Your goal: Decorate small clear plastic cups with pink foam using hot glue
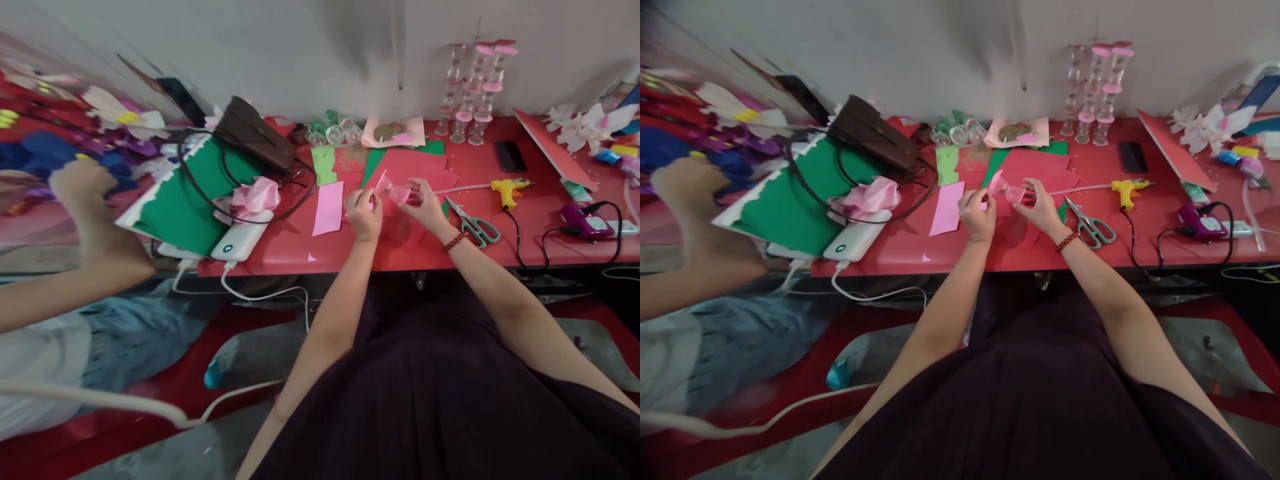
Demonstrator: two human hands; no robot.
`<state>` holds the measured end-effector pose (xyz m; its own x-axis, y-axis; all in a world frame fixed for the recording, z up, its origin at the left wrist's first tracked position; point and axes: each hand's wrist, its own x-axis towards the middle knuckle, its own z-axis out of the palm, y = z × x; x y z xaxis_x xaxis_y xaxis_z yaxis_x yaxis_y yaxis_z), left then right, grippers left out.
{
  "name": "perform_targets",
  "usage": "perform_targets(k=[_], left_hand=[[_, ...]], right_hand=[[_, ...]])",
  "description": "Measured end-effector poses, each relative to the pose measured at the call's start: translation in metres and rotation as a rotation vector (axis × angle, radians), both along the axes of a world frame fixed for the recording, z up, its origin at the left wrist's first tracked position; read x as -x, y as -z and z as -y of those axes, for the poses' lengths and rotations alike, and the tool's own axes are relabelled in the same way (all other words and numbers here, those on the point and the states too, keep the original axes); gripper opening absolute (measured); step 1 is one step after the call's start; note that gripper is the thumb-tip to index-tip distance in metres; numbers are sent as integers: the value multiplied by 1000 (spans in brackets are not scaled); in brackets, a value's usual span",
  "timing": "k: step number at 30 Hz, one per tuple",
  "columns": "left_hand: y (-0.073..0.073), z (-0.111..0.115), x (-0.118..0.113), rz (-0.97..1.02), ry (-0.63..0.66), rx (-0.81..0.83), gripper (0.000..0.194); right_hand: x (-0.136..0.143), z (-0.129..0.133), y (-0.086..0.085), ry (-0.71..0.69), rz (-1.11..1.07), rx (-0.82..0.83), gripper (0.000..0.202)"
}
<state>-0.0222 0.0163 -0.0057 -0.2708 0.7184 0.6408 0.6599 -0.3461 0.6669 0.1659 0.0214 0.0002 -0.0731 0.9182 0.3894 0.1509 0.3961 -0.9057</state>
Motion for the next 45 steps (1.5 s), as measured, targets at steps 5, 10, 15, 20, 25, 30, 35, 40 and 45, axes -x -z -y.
perform_targets(k=[5, 10, 15, 20, 25, 30, 35, 40, 45], left_hand=[[-5, 7, -1, 22, 3, -170, 24], [-8, 12, -3, 239, 189, -24, 35], [-13, 3, -12, 681, 515, 260, 29], [-14, -11, -23, 881, 742, 425, 40], [-12, -10, -27, 945, 805, 365, 45], [-12, -6, -25, 957, 785, 338, 43], [-8, -9, -21, 965, 724, 386, 36], [-3, -10, -22, 1007, 685, 431, 44], [-5, -3, -24, 924, 776, 396, 49]], right_hand=[[1, -2, -5, 30, -192, 116, 61], [0, -5, -14, -64, -522, 312, 55], [2, 0, -23, -92, -627, 390, 42], [4, 7, -27, -113, -637, 474, 30], [4, 7, -24, -184, -613, 510, 34], [4, 10, -25, -196, -571, 515, 36], [2, 17, -24, -250, -505, 473, 53], [4, 23, -20, -280, -405, 392, 72], [6, 21, -20, -222, -430, 345, 64]])
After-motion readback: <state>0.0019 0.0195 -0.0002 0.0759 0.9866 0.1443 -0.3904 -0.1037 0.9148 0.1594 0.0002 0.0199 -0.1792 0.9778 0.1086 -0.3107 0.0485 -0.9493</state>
